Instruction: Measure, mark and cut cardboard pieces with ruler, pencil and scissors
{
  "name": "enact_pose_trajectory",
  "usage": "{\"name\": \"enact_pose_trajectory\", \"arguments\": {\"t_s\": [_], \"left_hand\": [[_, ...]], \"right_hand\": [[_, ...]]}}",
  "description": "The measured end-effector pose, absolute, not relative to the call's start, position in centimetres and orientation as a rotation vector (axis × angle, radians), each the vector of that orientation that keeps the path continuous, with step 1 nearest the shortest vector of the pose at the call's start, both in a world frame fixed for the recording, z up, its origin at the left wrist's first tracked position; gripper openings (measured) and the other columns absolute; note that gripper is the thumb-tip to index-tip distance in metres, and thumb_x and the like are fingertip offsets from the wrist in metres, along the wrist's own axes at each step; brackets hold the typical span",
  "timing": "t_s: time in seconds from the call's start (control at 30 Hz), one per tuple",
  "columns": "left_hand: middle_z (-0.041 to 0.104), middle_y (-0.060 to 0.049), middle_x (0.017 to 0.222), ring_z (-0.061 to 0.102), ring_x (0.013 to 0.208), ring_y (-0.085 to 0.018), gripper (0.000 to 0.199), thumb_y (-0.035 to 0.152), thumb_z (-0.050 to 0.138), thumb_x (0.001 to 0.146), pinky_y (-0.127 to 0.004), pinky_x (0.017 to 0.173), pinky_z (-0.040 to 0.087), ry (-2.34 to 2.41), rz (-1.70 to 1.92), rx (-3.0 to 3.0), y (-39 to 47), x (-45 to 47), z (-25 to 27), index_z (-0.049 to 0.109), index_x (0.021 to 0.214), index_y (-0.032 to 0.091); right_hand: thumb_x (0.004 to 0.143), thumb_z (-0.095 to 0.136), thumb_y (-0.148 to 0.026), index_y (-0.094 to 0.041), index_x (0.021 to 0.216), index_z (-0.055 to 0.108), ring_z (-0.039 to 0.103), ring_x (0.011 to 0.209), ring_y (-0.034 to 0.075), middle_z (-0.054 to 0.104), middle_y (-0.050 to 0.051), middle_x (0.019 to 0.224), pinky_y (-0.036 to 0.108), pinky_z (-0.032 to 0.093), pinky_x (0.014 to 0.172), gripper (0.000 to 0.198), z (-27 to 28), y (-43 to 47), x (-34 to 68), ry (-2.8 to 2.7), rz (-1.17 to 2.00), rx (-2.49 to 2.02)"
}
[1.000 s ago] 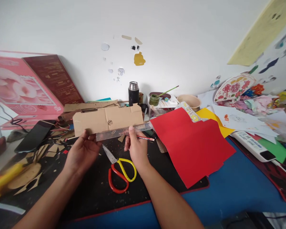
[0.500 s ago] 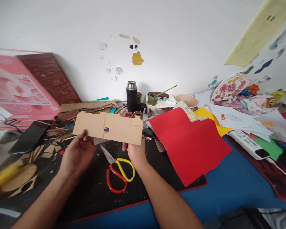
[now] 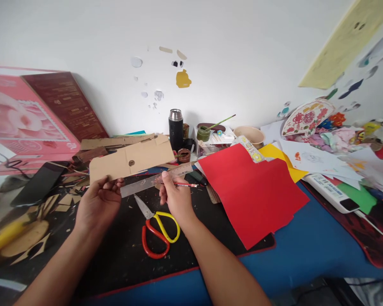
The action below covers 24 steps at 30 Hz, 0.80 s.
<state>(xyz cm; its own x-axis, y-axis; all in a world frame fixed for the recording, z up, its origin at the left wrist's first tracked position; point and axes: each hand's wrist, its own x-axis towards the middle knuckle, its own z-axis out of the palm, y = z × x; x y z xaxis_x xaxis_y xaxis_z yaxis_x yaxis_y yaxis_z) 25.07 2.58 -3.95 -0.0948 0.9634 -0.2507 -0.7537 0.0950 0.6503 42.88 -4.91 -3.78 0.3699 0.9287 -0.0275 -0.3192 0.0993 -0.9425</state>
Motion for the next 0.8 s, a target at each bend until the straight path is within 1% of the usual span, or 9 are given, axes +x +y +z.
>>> {"name": "enact_pose_trajectory", "arguments": {"t_s": [0.1, 0.2, 0.3, 0.4, 0.5, 0.6, 0.8], "left_hand": [[0.066, -0.001, 0.066, 0.071, 0.070, -0.014, 0.012, 0.010, 0.069, 0.081, -0.022, 0.073, 0.061, 0.796, 1.455, 0.371, 2.4, 25.4, -4.0, 0.067, 0.073, 0.019], [0.070, -0.001, 0.069, 0.071, 0.070, -0.014, 0.011, 0.009, 0.070, 0.078, -0.023, 0.073, 0.062, 0.793, 1.450, 0.390, 2.2, 25.8, -3.9, 0.069, 0.075, 0.019], [0.071, -0.001, 0.070, 0.070, 0.067, -0.014, 0.009, 0.009, 0.069, 0.076, -0.024, 0.070, 0.061, 0.799, 1.430, 0.388, 1.9, 26.1, -3.6, 0.070, 0.075, 0.018], [0.070, 0.000, 0.066, 0.070, 0.065, -0.013, 0.007, 0.008, 0.070, 0.075, -0.024, 0.067, 0.060, 0.806, 1.405, 0.379, 1.6, 26.3, -3.4, 0.070, 0.073, 0.016], [0.072, 0.002, 0.067, 0.069, 0.062, -0.013, 0.008, 0.008, 0.072, 0.072, -0.024, 0.063, 0.060, 0.781, 1.414, 0.409, 1.3, 26.4, -3.1, 0.070, 0.075, 0.015], [0.077, 0.002, 0.074, 0.070, 0.062, -0.014, 0.014, 0.009, 0.074, 0.069, -0.025, 0.060, 0.061, 0.757, 1.396, 0.446, 0.9, 26.4, -2.8, 0.071, 0.081, 0.016], [0.081, -0.001, 0.084, 0.072, 0.063, -0.015, 0.018, 0.009, 0.079, 0.066, -0.023, 0.056, 0.060, 0.724, 1.384, 0.515, 0.5, 26.4, -2.7, 0.070, 0.080, 0.018]], "right_hand": [[0.081, 0.075, -0.078, -0.021, 0.069, 0.062, 0.048, 0.035, 0.010, 0.055, -0.005, 0.050, 0.020, 0.029, 0.034, 0.060, -3.8, -4.9, 43.0, -0.694, 1.026, -1.092], [0.083, 0.073, -0.079, -0.021, 0.063, 0.057, 0.047, 0.035, 0.009, 0.054, -0.004, 0.049, 0.019, 0.026, 0.035, 0.063, -3.9, -4.8, 43.1, -0.680, 1.010, -1.082], [0.082, 0.075, -0.079, -0.021, 0.060, 0.053, 0.048, 0.035, 0.009, 0.054, -0.004, 0.050, 0.020, 0.024, 0.034, 0.066, -4.1, -4.7, 43.2, -0.627, 1.004, -1.079], [0.080, 0.077, -0.079, -0.021, 0.061, 0.056, 0.047, 0.035, 0.009, 0.054, -0.004, 0.049, 0.020, 0.025, 0.034, 0.064, -4.0, -4.6, 43.3, -0.575, 0.992, -1.081], [0.081, 0.076, -0.078, -0.021, 0.061, 0.056, 0.047, 0.036, 0.009, 0.051, -0.005, 0.046, 0.020, 0.024, 0.035, 0.063, -3.7, -4.7, 43.3, -0.576, 0.981, -1.077], [0.081, 0.077, -0.075, -0.021, 0.061, 0.056, 0.046, 0.036, 0.009, 0.051, -0.005, 0.046, 0.020, 0.024, 0.035, 0.062, -3.6, -4.7, 43.4, -0.573, 0.985, -1.076], [0.080, 0.079, -0.073, -0.022, 0.063, 0.054, 0.047, 0.036, 0.009, 0.052, -0.005, 0.047, 0.021, 0.024, 0.035, 0.060, -3.6, -4.7, 43.4, -0.565, 1.001, -1.086]]}}
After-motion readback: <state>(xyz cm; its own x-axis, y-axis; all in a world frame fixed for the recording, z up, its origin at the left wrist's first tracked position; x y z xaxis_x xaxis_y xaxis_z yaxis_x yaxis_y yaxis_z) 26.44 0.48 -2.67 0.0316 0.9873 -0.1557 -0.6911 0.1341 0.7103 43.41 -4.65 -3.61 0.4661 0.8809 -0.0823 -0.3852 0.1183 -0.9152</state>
